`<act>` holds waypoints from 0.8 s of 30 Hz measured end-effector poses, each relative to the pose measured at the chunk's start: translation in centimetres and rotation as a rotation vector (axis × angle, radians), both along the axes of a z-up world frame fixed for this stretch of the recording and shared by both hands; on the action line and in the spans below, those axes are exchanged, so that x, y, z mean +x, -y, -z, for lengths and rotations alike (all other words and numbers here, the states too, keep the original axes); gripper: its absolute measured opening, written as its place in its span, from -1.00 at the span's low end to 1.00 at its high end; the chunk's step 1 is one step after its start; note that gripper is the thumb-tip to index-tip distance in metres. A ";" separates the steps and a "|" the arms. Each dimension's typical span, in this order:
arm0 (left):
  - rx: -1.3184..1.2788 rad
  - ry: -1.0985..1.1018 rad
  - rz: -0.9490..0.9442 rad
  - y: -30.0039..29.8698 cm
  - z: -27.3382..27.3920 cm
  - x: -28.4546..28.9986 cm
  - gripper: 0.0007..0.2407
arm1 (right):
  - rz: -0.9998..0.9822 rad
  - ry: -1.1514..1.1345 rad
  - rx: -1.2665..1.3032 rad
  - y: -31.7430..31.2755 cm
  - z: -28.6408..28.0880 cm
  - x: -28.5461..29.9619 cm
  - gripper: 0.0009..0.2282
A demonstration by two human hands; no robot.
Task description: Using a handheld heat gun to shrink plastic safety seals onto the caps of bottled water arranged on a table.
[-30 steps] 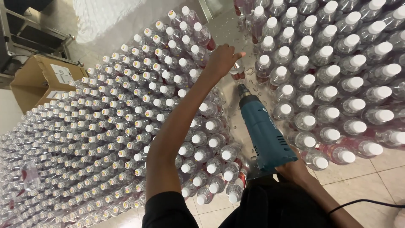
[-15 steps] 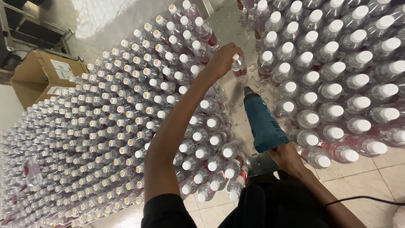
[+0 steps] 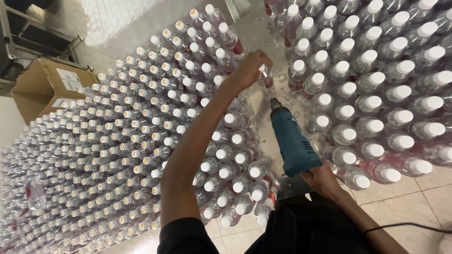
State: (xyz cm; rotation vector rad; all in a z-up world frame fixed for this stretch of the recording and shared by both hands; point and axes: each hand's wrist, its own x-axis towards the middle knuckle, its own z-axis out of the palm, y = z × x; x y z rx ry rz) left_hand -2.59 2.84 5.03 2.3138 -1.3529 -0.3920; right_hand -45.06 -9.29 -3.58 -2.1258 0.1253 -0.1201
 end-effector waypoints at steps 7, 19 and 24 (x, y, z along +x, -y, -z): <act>0.056 0.020 -0.086 -0.7 2.1 1.7 -0.83 | -0.083 0.054 -0.195 0.3 1.8 -1.0 -0.79; 0.051 0.015 -0.021 -2.4 3.2 1.9 -0.74 | -0.071 0.063 -0.145 0.4 4.1 -1.0 -0.77; 0.116 0.096 -0.147 -3.1 5.8 3.7 -0.80 | -0.061 -0.099 -0.104 0.3 5.9 -1.6 -0.89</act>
